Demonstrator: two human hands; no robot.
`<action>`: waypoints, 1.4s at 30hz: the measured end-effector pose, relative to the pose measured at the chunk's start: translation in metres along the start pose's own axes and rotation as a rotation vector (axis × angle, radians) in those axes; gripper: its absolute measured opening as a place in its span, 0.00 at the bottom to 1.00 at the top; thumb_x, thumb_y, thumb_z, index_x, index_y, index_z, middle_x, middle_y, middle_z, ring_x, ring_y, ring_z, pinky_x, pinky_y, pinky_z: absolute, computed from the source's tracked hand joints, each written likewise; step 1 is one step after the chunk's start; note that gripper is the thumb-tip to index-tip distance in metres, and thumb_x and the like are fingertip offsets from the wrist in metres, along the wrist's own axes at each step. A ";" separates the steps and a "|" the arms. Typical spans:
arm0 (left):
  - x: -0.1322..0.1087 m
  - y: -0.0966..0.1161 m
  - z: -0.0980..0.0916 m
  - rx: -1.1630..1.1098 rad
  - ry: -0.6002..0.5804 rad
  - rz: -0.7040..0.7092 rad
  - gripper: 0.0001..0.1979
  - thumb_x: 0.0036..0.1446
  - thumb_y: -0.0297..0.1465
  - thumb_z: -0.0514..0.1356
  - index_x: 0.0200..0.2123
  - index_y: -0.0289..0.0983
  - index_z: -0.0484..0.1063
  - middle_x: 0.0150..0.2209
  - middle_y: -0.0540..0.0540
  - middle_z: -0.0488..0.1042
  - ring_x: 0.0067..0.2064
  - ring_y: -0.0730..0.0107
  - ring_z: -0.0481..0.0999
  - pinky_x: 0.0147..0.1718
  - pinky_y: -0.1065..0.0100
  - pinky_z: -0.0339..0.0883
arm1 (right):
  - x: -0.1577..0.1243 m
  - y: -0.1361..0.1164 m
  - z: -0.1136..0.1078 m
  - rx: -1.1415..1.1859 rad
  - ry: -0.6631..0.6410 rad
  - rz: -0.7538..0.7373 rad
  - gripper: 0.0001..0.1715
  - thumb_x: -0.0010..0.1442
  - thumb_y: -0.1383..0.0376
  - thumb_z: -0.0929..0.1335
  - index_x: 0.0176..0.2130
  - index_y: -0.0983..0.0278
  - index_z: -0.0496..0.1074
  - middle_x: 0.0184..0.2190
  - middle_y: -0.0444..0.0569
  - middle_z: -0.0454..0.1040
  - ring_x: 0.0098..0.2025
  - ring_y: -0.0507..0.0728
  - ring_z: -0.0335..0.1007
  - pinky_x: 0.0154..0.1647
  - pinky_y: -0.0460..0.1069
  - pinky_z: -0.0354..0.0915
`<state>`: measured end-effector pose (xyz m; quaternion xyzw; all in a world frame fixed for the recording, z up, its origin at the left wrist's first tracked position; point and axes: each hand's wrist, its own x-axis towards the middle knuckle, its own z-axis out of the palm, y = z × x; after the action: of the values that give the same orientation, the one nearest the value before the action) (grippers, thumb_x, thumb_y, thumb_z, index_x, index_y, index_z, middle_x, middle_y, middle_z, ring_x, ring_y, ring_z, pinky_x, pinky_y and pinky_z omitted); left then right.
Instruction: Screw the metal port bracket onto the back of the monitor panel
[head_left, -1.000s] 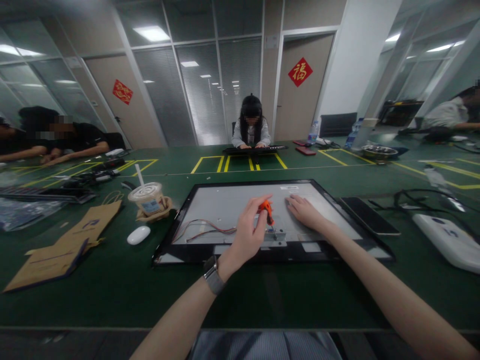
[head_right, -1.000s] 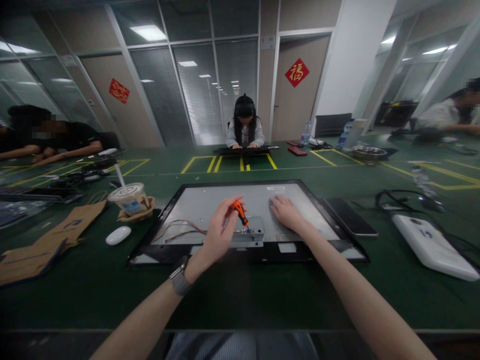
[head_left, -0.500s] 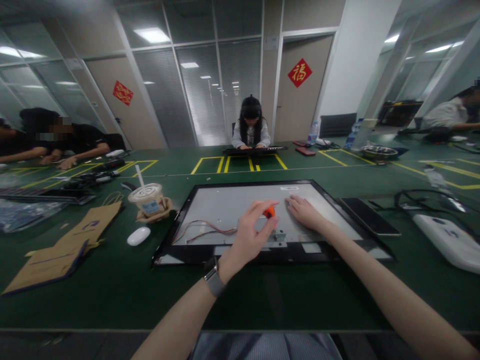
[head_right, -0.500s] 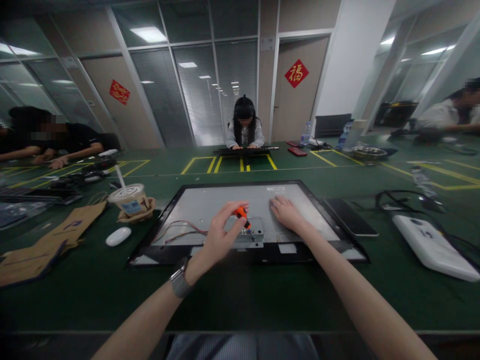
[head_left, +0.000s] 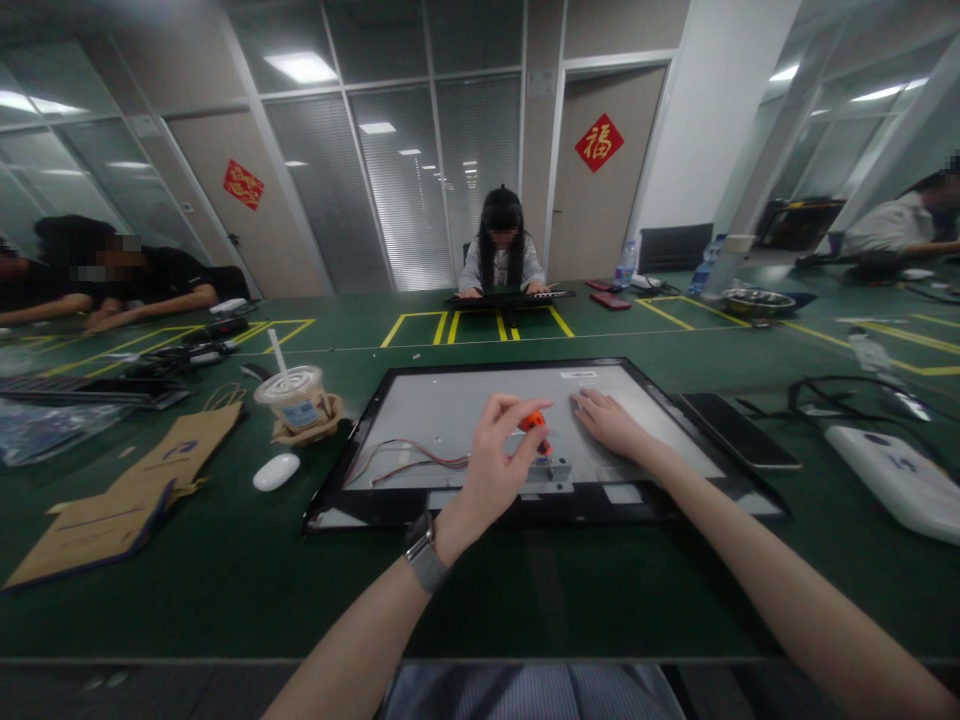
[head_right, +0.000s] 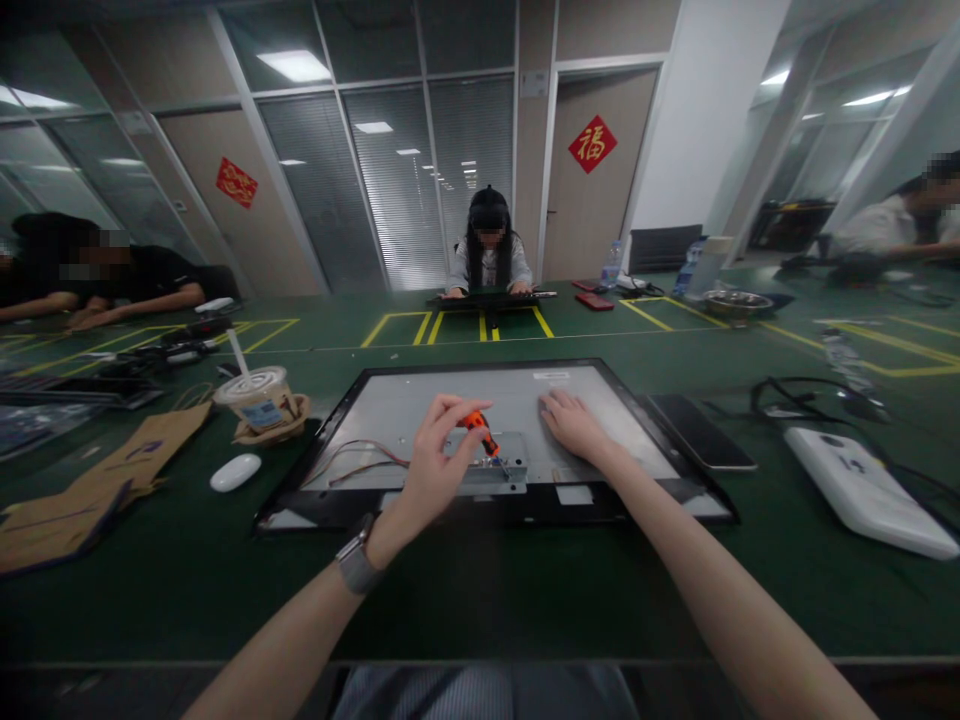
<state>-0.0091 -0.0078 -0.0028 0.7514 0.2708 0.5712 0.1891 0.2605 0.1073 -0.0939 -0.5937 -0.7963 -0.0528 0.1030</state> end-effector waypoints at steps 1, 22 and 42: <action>0.000 0.000 0.000 -0.006 -0.006 -0.005 0.14 0.69 0.31 0.57 0.55 0.41 0.74 0.43 0.45 0.70 0.43 0.67 0.74 0.46 0.63 0.72 | 0.000 0.000 0.000 -0.001 0.000 0.001 0.28 0.71 0.63 0.57 0.64 0.68 0.67 0.66 0.64 0.66 0.66 0.67 0.63 0.66 0.62 0.58; -0.001 0.005 0.004 -0.077 -0.002 -0.010 0.13 0.66 0.35 0.61 0.52 0.42 0.78 0.42 0.46 0.69 0.41 0.69 0.73 0.44 0.66 0.71 | -0.001 -0.002 -0.003 -0.017 -0.002 -0.007 0.28 0.71 0.63 0.56 0.64 0.69 0.66 0.66 0.64 0.65 0.66 0.67 0.63 0.65 0.62 0.58; -0.007 0.002 0.008 -0.071 0.022 0.041 0.16 0.73 0.30 0.49 0.56 0.39 0.71 0.46 0.42 0.75 0.47 0.65 0.76 0.48 0.62 0.71 | -0.001 -0.002 -0.003 0.006 0.000 0.010 0.28 0.72 0.63 0.56 0.65 0.70 0.66 0.66 0.66 0.65 0.66 0.69 0.63 0.66 0.62 0.58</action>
<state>-0.0025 -0.0137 -0.0092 0.7433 0.2369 0.5925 0.2010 0.2587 0.1054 -0.0910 -0.5972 -0.7936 -0.0497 0.1051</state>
